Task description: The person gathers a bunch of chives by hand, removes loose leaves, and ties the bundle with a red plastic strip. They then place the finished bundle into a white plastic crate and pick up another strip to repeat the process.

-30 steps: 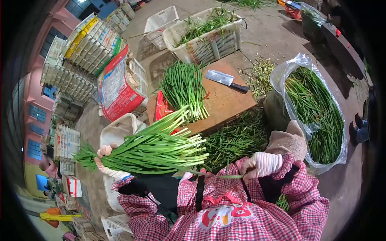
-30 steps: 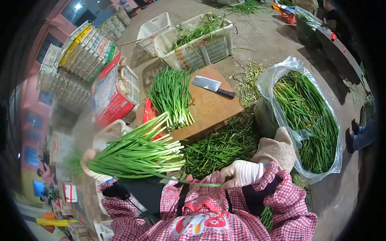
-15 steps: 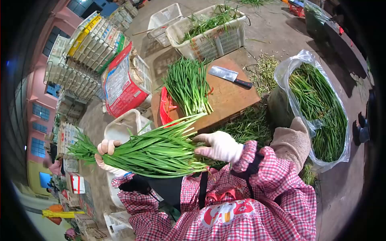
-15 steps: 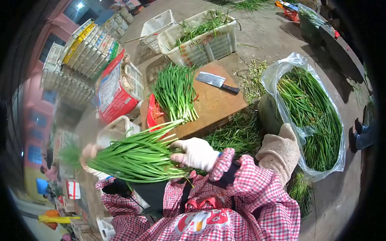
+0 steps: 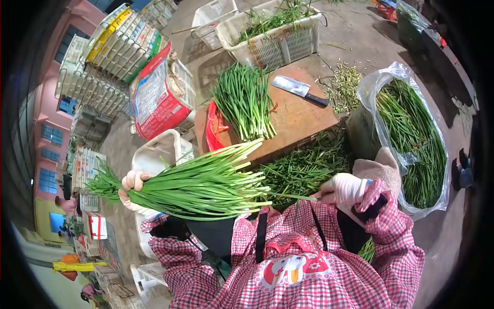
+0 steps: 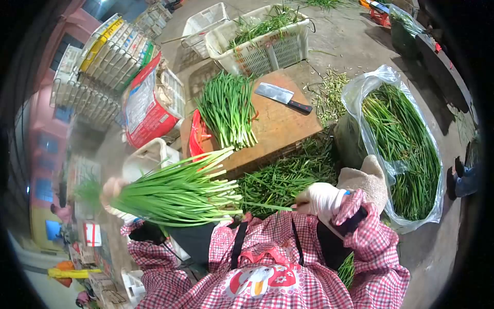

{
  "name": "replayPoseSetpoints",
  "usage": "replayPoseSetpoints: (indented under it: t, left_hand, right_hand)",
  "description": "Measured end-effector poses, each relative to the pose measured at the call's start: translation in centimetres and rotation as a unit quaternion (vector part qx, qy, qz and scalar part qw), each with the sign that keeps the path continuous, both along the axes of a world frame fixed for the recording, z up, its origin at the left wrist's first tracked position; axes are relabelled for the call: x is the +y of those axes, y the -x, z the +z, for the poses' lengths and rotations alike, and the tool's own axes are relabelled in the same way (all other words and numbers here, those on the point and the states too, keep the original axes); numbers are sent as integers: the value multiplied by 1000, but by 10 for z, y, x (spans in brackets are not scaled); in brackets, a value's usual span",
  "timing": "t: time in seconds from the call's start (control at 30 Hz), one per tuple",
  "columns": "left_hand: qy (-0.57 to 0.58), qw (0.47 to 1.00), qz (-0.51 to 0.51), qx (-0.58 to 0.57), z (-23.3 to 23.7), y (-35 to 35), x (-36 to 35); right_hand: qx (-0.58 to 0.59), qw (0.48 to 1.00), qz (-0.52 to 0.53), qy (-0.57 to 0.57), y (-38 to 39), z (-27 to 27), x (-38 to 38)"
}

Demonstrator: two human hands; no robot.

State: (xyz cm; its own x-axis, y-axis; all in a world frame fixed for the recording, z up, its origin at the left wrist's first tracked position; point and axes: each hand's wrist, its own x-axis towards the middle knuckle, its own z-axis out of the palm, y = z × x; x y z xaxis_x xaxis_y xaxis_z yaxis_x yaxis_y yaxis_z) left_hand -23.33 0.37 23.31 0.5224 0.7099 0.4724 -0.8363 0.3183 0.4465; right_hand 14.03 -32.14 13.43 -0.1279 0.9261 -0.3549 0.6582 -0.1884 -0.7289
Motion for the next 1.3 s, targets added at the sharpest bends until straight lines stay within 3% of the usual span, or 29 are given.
replayPoseSetpoints:
  t: [0.07, 0.13, 0.2, 0.27, 0.4, 0.47, 0.53, 0.67, 0.87, 0.9, 0.93, 0.97, 1.0, 1.07, 1.13, 1.27, 1.3]
  left_hand:
    - [41, 998, 41, -32, -4, 1, 6]
    - [-1, 1000, 19, 2, 1, -2, 1]
    - [-16, 1000, -9, -1, 6, -8, -3]
    - [-17, 999, -33, -15, 9, -9, -4]
    - [-34, 999, -33, 10, 20, -15, -13]
    - [-68, 995, -69, 1, 26, -20, -17]
    - [-70, 997, 2, 45, 38, -33, -34]
    - [-117, 993, -16, 29, 44, -51, -45]
    - [-134, 990, -46, 21, 45, -57, -45]
    - [-131, 990, -49, 27, 45, -58, -44]
    - [-131, 990, -51, 27, 43, -58, -45]
    - [-128, 991, -6, 50, 40, -58, -47]
    - [-125, 989, 39, 74, 38, -59, -48]
    - [-126, 989, 37, 74, 35, -64, -53]
    - [-97, 984, 100, 111, 33, -65, -59]
    - [-117, 969, 130, 172, 30, -69, -66]
    - [-118, 971, 126, 163, 29, -70, -66]
  right_hand:
    - [-242, 960, 48, 130, 4, -2, 2]
    - [-195, 979, -15, 57, 14, 11, 3]
    - [-92, 988, -92, -87, 32, 25, 7]
    - [116, 973, -128, -156, 49, 38, 20]
    - [390, 904, -177, -15, 70, 43, 49]
    - [372, 912, -173, 12, 79, 38, 61]
    - [378, 912, -155, -49, 88, 23, 69]
    - [440, 882, -162, 39, 99, 30, 78]
    - [479, 853, -204, -32, 114, 11, 80]
    - [309, 903, -195, -226, 115, 6, 80]
    - [118, 890, -172, -405, 115, 4, 79]
    - [29, 900, -152, -407, 113, 8, 79]
    - [28, 900, -155, -407, 112, 11, 79]
    - [-167, 909, -110, -365, 110, 15, 80]
    - [-154, 909, -110, -371, 111, 5, 83]
    - [-163, 940, -104, -280, 111, 4, 86]
    - [-69, 949, -122, -284, 109, 6, 84]
